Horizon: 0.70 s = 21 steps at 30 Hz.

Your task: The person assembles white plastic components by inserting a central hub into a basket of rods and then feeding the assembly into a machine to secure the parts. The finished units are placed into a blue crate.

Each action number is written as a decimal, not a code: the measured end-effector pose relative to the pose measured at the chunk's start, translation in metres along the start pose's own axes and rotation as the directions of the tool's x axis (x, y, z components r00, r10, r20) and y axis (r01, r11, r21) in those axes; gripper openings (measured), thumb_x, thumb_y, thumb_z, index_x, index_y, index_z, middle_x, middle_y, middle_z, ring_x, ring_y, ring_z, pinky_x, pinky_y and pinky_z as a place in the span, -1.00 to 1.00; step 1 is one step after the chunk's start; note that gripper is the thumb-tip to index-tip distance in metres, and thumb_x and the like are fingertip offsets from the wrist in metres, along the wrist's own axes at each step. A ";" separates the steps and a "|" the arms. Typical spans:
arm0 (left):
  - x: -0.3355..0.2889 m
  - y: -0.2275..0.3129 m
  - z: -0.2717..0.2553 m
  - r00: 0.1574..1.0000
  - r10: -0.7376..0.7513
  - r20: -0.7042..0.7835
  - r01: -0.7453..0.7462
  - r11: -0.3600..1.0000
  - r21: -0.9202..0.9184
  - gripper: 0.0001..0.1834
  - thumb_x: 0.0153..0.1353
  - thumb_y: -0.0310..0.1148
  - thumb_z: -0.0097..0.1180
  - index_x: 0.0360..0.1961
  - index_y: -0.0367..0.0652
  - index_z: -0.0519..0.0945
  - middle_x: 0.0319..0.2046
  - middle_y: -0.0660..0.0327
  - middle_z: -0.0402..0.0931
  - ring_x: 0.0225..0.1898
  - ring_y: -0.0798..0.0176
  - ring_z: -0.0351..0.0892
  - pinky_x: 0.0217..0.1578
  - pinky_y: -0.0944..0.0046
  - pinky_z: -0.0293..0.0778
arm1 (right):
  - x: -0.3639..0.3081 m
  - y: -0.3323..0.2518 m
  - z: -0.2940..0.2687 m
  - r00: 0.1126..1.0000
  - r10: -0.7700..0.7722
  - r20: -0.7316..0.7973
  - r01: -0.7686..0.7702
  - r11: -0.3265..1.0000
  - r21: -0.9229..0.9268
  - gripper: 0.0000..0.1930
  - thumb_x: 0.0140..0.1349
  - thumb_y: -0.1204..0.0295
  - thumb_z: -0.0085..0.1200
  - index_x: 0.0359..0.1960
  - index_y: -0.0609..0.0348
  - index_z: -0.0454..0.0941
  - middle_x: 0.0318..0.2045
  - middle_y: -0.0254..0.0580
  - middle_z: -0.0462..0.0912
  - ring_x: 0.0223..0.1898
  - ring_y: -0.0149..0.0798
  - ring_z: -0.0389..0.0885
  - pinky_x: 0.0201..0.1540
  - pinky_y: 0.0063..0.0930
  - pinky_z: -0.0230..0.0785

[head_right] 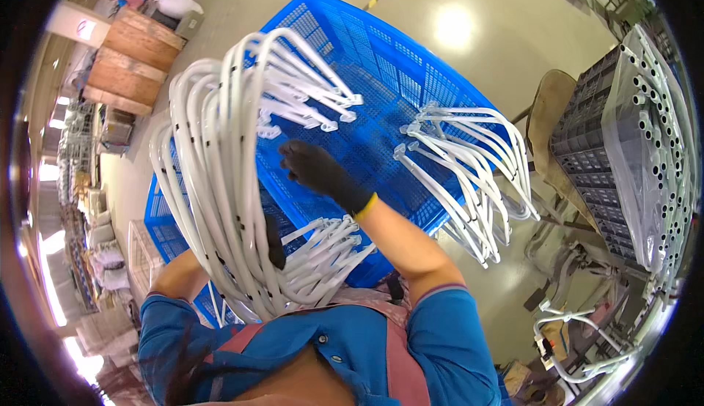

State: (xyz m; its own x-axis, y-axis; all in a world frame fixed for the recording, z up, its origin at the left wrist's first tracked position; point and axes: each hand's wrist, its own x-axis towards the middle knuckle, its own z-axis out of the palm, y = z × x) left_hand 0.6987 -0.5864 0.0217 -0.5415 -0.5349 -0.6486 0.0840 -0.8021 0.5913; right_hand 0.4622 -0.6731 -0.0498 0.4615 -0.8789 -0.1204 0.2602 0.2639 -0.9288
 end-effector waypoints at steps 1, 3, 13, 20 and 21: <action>-0.011 -0.004 0.010 1.000 -0.018 0.022 0.017 0.999 0.044 -0.46 0.34 -0.09 -0.09 0.22 -0.21 0.32 0.04 0.08 0.46 0.05 0.10 0.47 0.11 0.15 0.37 | 0.009 -0.005 -0.001 0.988 0.021 0.155 -0.036 0.994 0.099 -0.67 0.39 0.24 -0.18 -0.05 0.20 0.52 -0.26 -0.05 0.59 -0.31 -0.14 0.59 -0.16 -0.23 0.41; -0.031 -0.005 0.023 0.996 -0.057 0.065 0.048 0.991 0.125 -0.47 0.34 -0.12 -0.08 0.21 -0.22 0.33 0.03 0.08 0.47 0.04 0.10 0.47 0.10 0.15 0.38 | 0.021 -0.015 0.011 0.919 0.007 0.394 -0.080 0.982 0.171 -0.66 0.40 0.22 -0.20 -0.07 0.19 0.53 -0.27 -0.06 0.58 -0.31 -0.14 0.58 -0.15 -0.21 0.40; -0.029 -0.036 0.041 0.958 -0.102 0.268 -0.017 0.913 0.409 -0.55 0.31 -0.24 -0.02 0.15 -0.26 0.39 -0.02 0.05 0.50 0.02 0.08 0.49 0.08 0.13 0.38 | -0.099 -0.088 0.082 0.858 -0.513 -0.008 0.472 0.783 0.406 -0.58 0.41 0.12 -0.33 -0.16 0.14 0.54 -0.32 -0.10 0.57 -0.34 -0.11 0.54 -0.13 -0.12 0.33; -0.030 -0.017 0.068 0.877 -0.191 0.441 -0.066 0.862 0.503 -0.60 0.29 -0.33 0.02 0.10 -0.30 0.43 -0.05 0.03 0.52 0.01 0.07 0.50 0.07 0.12 0.39 | -0.186 -0.125 0.179 0.536 -0.829 -0.160 0.808 0.449 0.381 -0.50 0.43 0.05 -0.42 -0.22 0.10 0.56 -0.35 -0.12 0.55 -0.35 -0.10 0.51 -0.12 -0.05 0.29; -0.033 -0.009 0.069 0.863 -0.214 0.457 -0.063 0.853 0.519 -0.61 0.29 -0.34 0.03 0.09 -0.30 0.44 -0.06 0.02 0.52 0.01 0.07 0.50 0.06 0.12 0.39 | -0.193 -0.125 0.188 0.505 -0.847 -0.166 0.827 0.421 0.372 -0.49 0.43 0.04 -0.43 -0.22 0.10 0.56 -0.36 -0.13 0.55 -0.36 -0.10 0.50 -0.11 -0.04 0.28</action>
State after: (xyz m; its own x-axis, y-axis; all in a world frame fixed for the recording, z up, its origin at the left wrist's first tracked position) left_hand 0.6583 -0.5434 0.0708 -0.8680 -0.1682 -0.4673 -0.3280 -0.5122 0.7937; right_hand 0.5006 -0.4620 0.1558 -0.1275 -0.7335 0.6676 0.8068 -0.4682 -0.3603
